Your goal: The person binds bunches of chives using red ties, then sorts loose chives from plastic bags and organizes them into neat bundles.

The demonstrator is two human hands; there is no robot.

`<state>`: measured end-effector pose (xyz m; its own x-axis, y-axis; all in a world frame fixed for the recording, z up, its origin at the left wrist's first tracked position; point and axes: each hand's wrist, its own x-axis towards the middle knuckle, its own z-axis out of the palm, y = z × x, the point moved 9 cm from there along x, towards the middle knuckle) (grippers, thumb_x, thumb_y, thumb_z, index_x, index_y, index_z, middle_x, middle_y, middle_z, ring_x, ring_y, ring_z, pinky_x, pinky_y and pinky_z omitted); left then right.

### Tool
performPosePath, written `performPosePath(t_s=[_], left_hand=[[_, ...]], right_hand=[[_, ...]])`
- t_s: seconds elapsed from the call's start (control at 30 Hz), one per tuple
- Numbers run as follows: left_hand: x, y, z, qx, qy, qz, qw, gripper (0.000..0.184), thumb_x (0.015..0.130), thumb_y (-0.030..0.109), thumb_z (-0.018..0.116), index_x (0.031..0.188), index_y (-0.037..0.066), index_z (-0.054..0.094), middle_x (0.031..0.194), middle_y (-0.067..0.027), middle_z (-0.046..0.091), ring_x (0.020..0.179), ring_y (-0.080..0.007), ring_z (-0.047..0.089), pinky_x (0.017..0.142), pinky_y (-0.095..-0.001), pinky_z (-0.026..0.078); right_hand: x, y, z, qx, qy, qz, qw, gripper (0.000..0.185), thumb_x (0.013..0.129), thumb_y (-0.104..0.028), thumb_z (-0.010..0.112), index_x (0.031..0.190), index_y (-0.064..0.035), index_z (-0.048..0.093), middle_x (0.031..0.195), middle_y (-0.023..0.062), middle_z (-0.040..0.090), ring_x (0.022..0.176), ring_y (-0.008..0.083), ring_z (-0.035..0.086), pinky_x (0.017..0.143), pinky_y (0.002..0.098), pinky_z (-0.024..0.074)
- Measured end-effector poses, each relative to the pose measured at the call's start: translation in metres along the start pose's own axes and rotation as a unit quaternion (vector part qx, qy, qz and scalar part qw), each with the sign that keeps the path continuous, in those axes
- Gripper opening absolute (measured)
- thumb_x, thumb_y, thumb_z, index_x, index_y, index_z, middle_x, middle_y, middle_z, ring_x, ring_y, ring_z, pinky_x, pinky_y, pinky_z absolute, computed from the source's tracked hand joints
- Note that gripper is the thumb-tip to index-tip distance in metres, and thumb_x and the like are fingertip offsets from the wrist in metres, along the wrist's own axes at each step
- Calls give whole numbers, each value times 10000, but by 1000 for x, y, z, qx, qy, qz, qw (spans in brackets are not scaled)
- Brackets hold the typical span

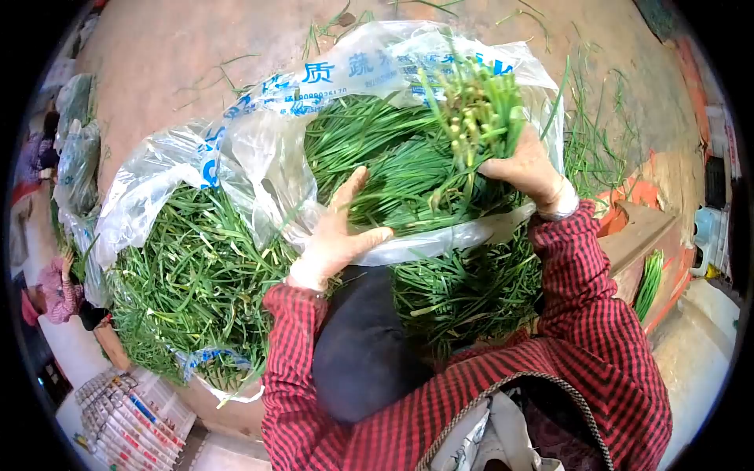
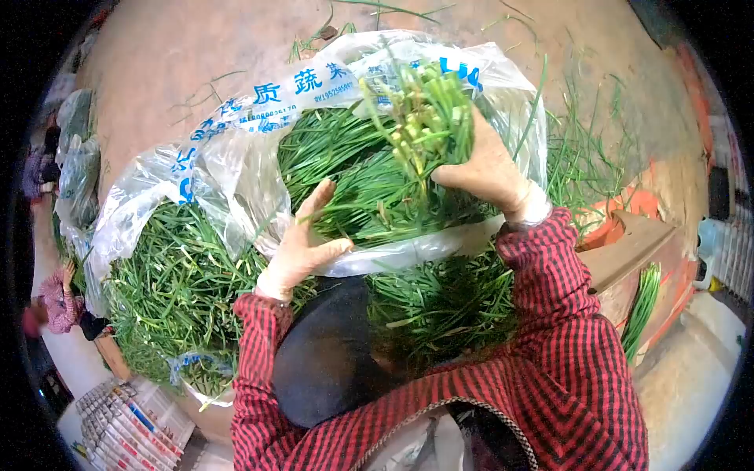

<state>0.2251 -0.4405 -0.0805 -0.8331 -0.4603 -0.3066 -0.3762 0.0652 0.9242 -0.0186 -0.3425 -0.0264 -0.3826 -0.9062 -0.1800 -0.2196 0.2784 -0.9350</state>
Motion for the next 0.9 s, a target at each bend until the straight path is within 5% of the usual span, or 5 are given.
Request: performPosePath(t_s=[0.2,0.3,0.6,0.73,0.9], left_hand=[[7,-73,-33,74,132,-103,983,747,803,255,759,1415,16,402,1406,-188,476,1314,-291,448,1098,-350,348],[-2,-30,-42,-64,158,-82,982,610,845,212,735,1344,-24,477,1351,-155,531,1253,-239,507,1059,-349,394],[-65,308,47,-103,-36,385,916,1217,566,395,917,1509,54,227,1519,-175,310,1416,-266,284,1164,-380,206],[-84,319,98,-138,-129,345,919,717,625,297,897,1235,67,599,1209,-90,630,1156,-225,560,1051,-369,406],[-89,258,119,-582,-20,233,779,323,776,93,721,1073,-4,641,1047,-92,663,960,-191,627,872,-332,516]], right_hand=[[-73,-22,-129,195,222,-73,952,455,744,-56,687,1179,-62,554,1023,54,617,891,216,628,728,391,570],[-123,-36,-209,369,226,-152,888,454,905,-330,614,1290,-102,538,1220,75,594,1086,262,582,906,440,497],[-174,-203,-167,287,215,-212,909,605,875,-341,657,1360,-50,442,1308,129,537,1204,271,515,1034,420,398],[-168,-266,-61,200,55,-170,963,680,860,-299,668,1402,-12,376,1339,161,510,1229,270,499,1062,393,368],[-187,-284,-21,-119,89,-237,960,801,824,-323,694,1439,24,317,1360,230,472,1216,284,500,1021,373,406]])
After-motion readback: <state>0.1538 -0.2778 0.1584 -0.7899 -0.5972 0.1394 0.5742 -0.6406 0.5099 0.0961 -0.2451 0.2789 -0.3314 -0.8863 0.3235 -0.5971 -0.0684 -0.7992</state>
